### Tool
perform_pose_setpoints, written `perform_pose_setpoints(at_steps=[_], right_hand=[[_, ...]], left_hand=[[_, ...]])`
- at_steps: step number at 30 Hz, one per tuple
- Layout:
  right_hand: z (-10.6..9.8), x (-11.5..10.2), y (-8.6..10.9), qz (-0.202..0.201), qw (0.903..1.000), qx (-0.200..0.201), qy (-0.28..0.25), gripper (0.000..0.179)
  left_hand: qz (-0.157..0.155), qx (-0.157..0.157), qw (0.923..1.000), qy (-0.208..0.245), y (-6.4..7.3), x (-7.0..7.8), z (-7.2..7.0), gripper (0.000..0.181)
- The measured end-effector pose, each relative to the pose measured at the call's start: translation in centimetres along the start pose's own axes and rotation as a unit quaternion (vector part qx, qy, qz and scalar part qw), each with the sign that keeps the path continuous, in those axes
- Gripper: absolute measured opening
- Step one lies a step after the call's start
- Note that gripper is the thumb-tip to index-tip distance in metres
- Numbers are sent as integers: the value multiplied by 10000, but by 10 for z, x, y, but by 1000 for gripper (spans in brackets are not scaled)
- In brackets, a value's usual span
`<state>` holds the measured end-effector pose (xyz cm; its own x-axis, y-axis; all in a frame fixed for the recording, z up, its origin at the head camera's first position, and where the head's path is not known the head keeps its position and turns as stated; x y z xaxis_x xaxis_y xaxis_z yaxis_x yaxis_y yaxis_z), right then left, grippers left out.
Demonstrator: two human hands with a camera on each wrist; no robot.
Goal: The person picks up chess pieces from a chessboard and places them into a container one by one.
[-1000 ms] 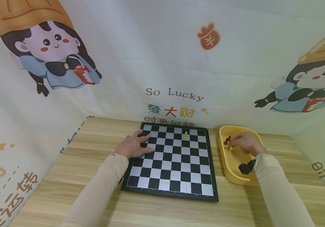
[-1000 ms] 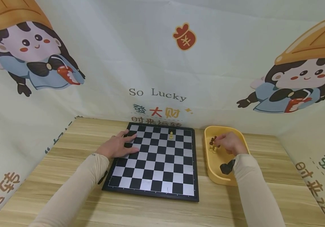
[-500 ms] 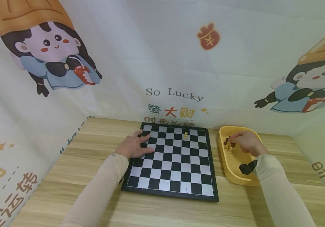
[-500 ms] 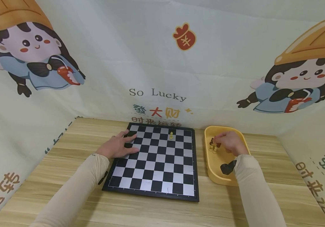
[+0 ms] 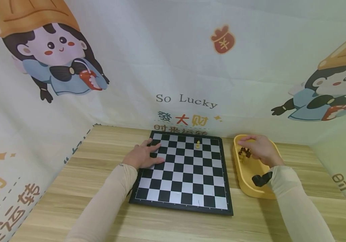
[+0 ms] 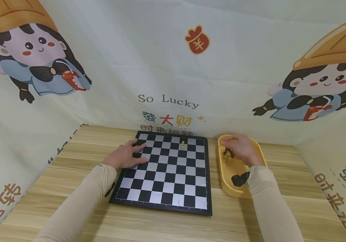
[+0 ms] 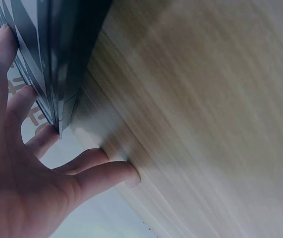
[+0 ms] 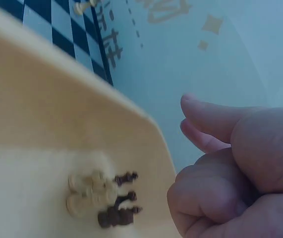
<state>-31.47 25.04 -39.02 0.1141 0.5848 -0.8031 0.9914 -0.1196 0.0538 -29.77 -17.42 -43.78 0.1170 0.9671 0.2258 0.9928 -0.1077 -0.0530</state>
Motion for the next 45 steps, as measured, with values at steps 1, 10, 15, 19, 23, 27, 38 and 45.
perform_pose_setpoints(at_steps=[1,10,15,19,23,27,38,45], right_hand=[[2,-3,0,-34,10000,3,-24,53],[22,-24,1,-154,9999,-57,-36,47],[37,-32,0,-210,9997,-73,121,46],[49,-41,0,-344,9992,-95,201,45],[61,-50,-1,-474,9986,-72,210,44],[72,-55,-3,-701,9970,1,336,42],[106,-57,-7,-104,9953,-418,-863,46],[126,-47,-15,-25,9963,137,-851,45]], left_hand=[[-3,6,10000,4,0,0,0,79],[-55,16,10000,54,1,1,0,79],[-60,29,10000,63,1,0,0,80],[-82,31,9999,73,1,-1,0,79],[-75,32,9999,91,0,-2,-1,79],[-49,37,10000,74,-1,-2,0,80],[-88,59,9999,82,-1,-4,1,81],[-80,60,9999,108,-1,-2,1,80]])
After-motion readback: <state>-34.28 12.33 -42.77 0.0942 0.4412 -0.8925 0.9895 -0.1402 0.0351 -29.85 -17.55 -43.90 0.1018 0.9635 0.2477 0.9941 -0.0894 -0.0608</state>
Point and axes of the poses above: each hand's wrist, its own y-axis away from the middle knuckle, its own z-axis out of the palm, x = y × z, the point moved 3 cm from there along -y, towards the middle knuckle, and after that the axes turned 15 degrees about x, right-handed, at the moved point
